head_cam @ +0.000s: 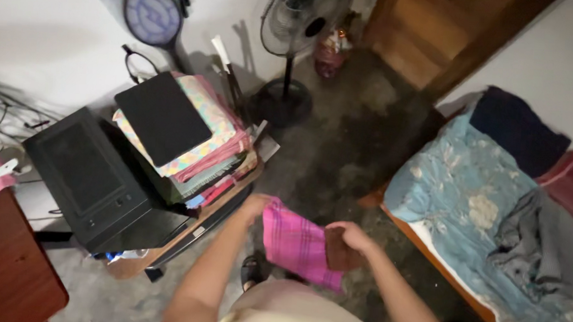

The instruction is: The person sprays liquid onto a wooden desk and wipes the surface with a hand, then removes a mesh side panel from a computer tower and replaces it.

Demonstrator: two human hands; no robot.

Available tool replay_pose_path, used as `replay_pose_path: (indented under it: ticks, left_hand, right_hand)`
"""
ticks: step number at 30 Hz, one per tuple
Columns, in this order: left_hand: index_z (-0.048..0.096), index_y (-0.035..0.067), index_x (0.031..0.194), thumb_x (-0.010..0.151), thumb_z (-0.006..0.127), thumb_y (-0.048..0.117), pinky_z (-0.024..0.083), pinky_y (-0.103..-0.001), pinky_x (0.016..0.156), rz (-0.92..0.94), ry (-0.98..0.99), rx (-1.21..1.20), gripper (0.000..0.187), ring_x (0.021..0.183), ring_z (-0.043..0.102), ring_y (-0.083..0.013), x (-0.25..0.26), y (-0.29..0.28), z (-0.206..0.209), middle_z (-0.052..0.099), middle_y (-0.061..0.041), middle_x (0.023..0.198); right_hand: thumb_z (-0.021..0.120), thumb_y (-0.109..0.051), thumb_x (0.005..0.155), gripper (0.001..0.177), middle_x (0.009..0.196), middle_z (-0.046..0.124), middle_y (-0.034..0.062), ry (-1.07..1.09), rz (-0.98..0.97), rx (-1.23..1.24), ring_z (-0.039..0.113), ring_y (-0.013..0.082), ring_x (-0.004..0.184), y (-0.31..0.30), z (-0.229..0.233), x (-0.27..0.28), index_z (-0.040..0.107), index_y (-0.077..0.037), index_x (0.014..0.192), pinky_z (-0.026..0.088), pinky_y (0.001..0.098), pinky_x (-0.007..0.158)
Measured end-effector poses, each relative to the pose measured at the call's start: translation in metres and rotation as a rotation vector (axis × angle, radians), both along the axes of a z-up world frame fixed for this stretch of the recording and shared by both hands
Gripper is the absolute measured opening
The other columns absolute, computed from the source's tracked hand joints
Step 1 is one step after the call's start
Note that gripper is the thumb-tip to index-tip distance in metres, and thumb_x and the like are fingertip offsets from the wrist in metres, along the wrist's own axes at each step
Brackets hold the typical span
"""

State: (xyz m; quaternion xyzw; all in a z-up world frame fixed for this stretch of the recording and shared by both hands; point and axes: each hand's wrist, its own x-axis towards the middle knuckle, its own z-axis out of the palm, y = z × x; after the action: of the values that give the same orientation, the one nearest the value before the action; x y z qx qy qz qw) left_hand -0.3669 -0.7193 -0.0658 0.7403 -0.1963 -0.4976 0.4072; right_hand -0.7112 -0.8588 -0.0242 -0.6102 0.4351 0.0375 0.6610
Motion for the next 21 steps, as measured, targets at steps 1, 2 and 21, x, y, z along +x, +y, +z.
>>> replay_pose_path:
  ticks: [1, 2, 21]
  left_hand:
    - [0.073, 0.002, 0.096, 0.097, 0.066, 0.024, 0.051, -0.039, 0.070, 0.097, 0.077, -0.070, 0.023, 0.076, 0.061, -0.0210, 0.009, -0.007, 0.000, 0.069, -0.010, 0.086]
    - [0.073, 0.002, 0.095, 0.097, 0.066, 0.024, 0.050, -0.038, 0.069, 0.188, 0.146, -0.142, 0.023, 0.075, 0.060, -0.0196, 0.018, -0.009, 0.000, 0.069, -0.009, 0.085]
    - [0.067, -0.002, 0.109, 0.098, 0.063, 0.030, 0.058, -0.040, 0.058, 1.756, 0.292, -0.432, 0.034, 0.065, 0.069, -0.0222, -0.081, 0.381, 0.064, 0.072, -0.013, 0.088]
  right_hand:
    - [0.040, 0.013, 0.066, 0.062, 0.116, 0.076, 0.0093, -0.043, -0.013, 0.041, 0.066, 0.0226, 0.120, -0.016, 0.003, 0.006, 0.077, -0.006, 0.113, 0.047, 0.0343, 0.105]
    - [0.042, 0.018, 0.056, 0.069, 0.114, 0.075, 0.0090, -0.094, -0.044, 0.083, 0.065, 0.0222, 0.120, -0.028, 0.005, 0.010, 0.075, -0.003, 0.112, 0.046, 0.0348, 0.105]
    - [0.055, 0.013, 0.070, 0.081, 0.136, 0.064, 0.0106, 0.260, 0.783, 0.846, 0.063, 0.0265, 0.118, 0.172, 0.075, 0.258, 0.047, 0.002, 0.150, 0.050, 0.0416, 0.101]
